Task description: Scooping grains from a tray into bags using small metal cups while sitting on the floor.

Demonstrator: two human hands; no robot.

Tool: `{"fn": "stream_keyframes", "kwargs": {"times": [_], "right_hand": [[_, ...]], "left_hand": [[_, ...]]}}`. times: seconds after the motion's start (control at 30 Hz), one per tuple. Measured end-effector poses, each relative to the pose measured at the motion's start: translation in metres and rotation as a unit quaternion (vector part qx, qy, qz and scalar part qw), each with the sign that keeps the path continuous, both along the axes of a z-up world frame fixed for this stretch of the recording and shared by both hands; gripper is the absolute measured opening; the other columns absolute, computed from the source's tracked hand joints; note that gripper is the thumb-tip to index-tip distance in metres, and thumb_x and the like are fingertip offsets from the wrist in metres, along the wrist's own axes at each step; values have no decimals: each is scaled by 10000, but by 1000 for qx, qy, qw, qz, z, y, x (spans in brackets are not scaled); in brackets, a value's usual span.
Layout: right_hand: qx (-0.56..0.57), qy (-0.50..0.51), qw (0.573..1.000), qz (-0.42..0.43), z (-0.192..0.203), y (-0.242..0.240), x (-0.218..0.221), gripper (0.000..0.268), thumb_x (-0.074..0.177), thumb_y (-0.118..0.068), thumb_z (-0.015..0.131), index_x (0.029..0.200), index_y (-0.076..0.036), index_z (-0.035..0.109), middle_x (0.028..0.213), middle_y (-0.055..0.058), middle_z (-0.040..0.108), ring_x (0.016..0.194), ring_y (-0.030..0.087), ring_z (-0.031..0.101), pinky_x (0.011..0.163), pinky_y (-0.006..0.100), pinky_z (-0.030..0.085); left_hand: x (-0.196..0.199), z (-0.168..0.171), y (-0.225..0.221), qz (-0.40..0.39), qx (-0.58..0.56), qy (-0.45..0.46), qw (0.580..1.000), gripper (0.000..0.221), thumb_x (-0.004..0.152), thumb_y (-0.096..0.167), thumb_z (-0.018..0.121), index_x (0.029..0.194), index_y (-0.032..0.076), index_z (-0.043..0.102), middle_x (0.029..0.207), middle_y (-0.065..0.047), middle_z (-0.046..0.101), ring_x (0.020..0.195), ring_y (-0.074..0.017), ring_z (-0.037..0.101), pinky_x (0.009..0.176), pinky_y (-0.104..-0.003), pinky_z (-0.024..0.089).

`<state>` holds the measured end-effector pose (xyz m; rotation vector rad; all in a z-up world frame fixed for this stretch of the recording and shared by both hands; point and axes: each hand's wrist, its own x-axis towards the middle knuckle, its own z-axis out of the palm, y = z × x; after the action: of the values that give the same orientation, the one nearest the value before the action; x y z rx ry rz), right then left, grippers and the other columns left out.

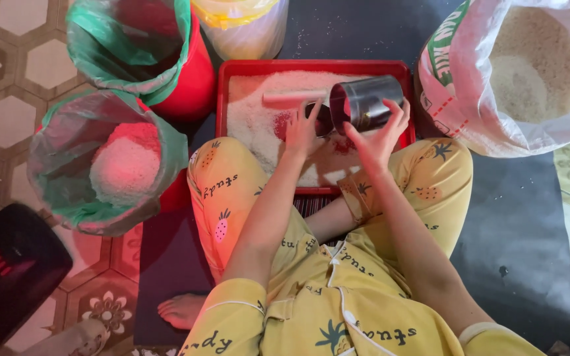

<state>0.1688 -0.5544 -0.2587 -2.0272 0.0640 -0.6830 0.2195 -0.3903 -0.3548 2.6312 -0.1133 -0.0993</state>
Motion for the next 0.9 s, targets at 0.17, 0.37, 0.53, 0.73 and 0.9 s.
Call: {"fn": "stream_keyframes", "kwargs": {"times": [0.17, 0.37, 0.53, 0.73, 0.9], "right_hand": [[-100, -30, 994, 41, 23, 7, 8, 869, 660, -202, 1023, 1335, -123, 482, 1594, 189, 206, 1409, 451, 319, 1164, 597, 310], [-198, -120, 970, 78, 34, 9, 21, 818, 679, -176, 1034, 1307, -88, 519, 1589, 255, 218, 1408, 495, 297, 1138, 676, 279], [-266, -161, 946, 93, 42, 8, 29, 808, 684, -210, 1055, 1292, -85, 538, 1572, 292, 226, 1393, 529, 306, 1114, 710, 284], [-317, -195, 921, 118, 62, 1, 25, 697, 755, -203, 1043, 1271, -86, 590, 1572, 239, 210, 1423, 510, 279, 1176, 702, 349], [-358, -151, 909, 154, 57, -23, 20, 631, 693, -133, 966, 1234, -66, 647, 1552, 248, 239, 1415, 504, 281, 1218, 739, 198]], "left_hand": [[12, -21, 5, -25, 11, 1, 1000, 1155, 661, 385, 892, 1628, 321, 264, 1562, -92, 318, 1388, -373, 431, 1099, -534, 486], [15, -20, 12, -32, -2, 10, 999, 1177, 602, 623, 898, 1591, 339, 326, 1581, -36, 322, 1415, -334, 429, 1096, -556, 469], [24, 22, 28, -15, -35, 112, 993, 1373, 595, 652, 962, 1661, 285, 178, 1715, -57, 143, 1554, -363, 250, 1186, -654, 346], [10, 95, 68, 52, -54, 239, 968, 1197, 718, 608, 782, 1649, 172, 168, 1730, -58, 137, 1573, -314, 95, 1219, -680, 111], [28, 27, 88, 150, -76, 47, 985, 702, 903, 353, 725, 1495, 63, 485, 1533, -165, 454, 1400, -365, 408, 1132, -558, 322]]}}
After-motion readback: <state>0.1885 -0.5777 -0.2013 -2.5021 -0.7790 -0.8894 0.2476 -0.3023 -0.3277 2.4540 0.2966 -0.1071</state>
